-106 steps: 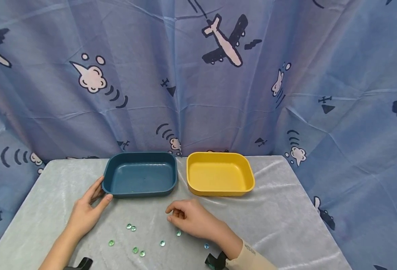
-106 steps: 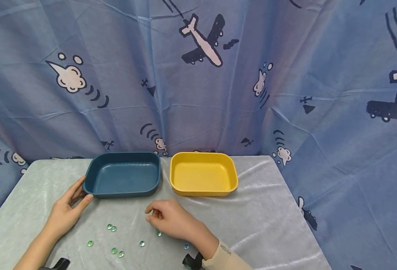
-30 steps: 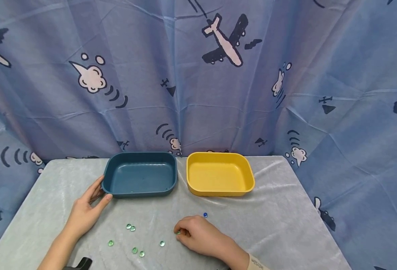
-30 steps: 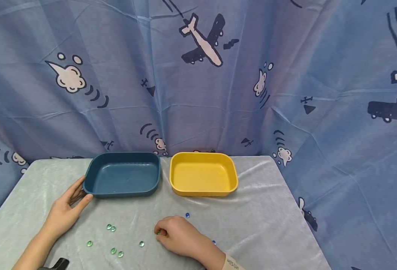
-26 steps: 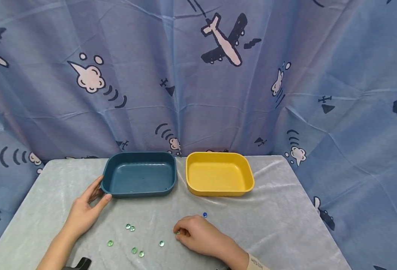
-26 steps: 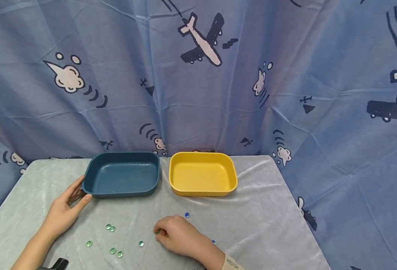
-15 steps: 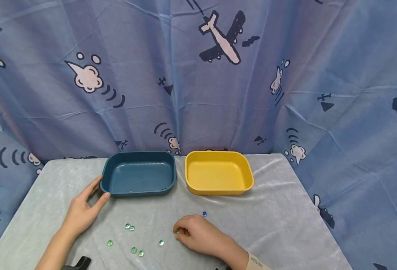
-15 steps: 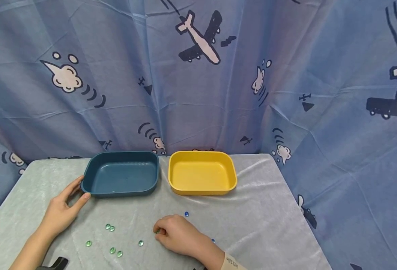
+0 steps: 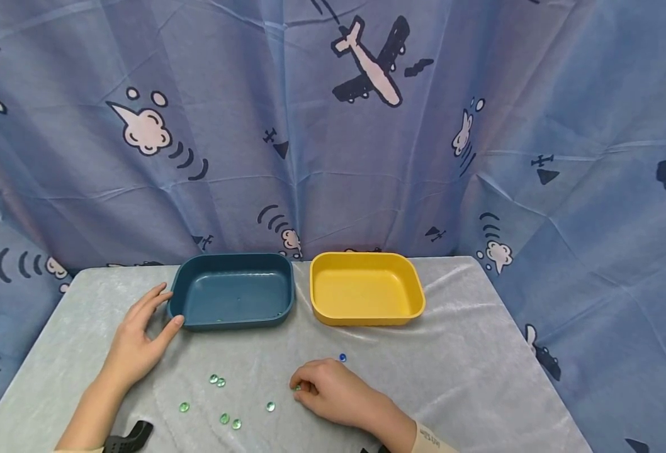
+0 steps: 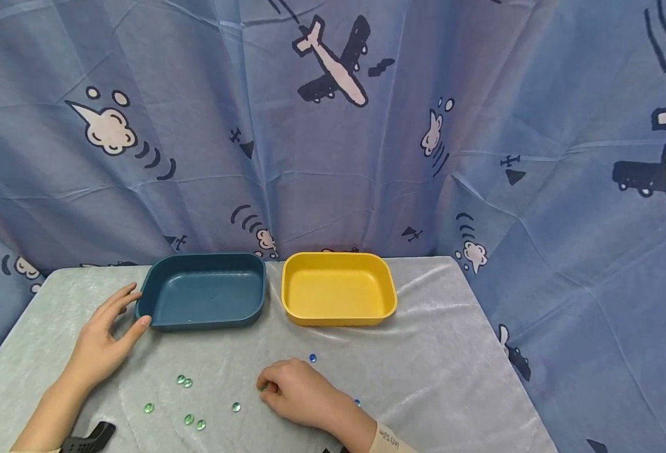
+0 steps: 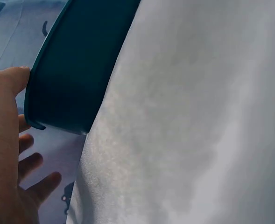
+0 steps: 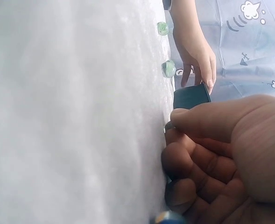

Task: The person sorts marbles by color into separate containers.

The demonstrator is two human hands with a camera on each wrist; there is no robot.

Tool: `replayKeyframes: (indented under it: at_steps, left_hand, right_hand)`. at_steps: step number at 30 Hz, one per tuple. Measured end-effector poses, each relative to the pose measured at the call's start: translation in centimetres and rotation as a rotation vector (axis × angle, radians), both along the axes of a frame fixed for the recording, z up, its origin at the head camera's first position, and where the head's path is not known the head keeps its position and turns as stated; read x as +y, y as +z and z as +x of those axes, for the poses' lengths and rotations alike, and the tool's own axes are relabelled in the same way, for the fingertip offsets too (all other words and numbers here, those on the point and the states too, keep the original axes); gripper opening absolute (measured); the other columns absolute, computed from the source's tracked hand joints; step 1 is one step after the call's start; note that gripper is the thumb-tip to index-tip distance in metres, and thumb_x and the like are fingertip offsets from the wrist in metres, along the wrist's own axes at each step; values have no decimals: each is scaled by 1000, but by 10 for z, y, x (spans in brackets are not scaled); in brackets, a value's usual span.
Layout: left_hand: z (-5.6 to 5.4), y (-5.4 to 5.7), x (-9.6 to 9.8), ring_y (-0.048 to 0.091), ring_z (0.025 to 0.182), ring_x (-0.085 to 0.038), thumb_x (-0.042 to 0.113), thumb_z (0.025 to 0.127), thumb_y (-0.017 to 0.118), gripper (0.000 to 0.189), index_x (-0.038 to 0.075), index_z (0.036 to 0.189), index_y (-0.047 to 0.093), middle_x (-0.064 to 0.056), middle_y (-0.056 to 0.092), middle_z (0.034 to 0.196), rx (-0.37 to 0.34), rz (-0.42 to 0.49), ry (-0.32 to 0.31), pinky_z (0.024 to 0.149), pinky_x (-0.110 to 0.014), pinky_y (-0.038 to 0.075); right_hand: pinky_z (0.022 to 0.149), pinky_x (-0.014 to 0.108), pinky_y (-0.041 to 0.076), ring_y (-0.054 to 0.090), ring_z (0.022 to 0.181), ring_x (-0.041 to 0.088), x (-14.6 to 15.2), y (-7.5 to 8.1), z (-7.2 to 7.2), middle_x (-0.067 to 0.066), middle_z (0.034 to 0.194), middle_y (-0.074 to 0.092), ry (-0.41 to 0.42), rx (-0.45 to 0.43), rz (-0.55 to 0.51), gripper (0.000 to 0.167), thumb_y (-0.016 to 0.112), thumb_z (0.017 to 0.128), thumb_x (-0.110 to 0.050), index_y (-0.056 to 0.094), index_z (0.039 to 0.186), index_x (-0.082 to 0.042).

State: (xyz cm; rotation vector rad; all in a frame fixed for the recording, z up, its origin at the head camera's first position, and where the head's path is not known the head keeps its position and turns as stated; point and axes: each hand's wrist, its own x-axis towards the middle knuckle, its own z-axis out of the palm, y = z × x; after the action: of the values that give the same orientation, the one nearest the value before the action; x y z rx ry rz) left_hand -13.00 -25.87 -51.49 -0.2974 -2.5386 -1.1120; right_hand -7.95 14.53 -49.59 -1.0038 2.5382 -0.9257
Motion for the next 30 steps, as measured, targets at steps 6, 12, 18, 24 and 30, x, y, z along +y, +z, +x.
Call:
replayKeyframes:
  at_steps: [6,12,18,24,30]
  left_hand:
    - [-4,0,-1,42,151,-50,19,102,80,58,5,155,60,-19,47,167,29,-35,-58,111,-80,36]
    - [-3,1,-1,42,151,-50,19,102,80,60,6,156,59,-20,47,167,18,-50,-70,110,-80,37]
    - [-3,0,-2,42,152,-49,20,102,80,60,7,156,59,-19,47,168,15,-50,-69,112,-79,36]
    - [-2,1,-2,42,153,-47,21,102,80,60,7,156,59,-18,47,168,12,-45,-66,110,-80,37]
    - [-2,1,-2,42,152,-49,21,102,80,60,7,157,59,-18,47,168,7,-36,-65,110,-81,36]
  right_hand:
    - [72,12,51,56,76,-7,1,0,0,-20,85,64,-6,-6,-12,6,80,102,-12,82,106,-16]
    - [72,10,50,57,76,-8,1,0,0,-20,86,65,1,2,-14,7,80,101,-12,82,106,-15]
    - [72,10,50,57,76,-8,1,0,1,-20,85,65,-1,-9,-23,7,80,101,-12,82,106,-15]
    - [71,13,52,58,75,-7,1,3,0,-21,86,65,-13,-49,-18,6,79,102,-14,82,107,-16]
    - [70,15,53,58,76,-5,2,13,-6,-20,86,65,-32,-60,-32,5,78,103,-15,81,108,-15]
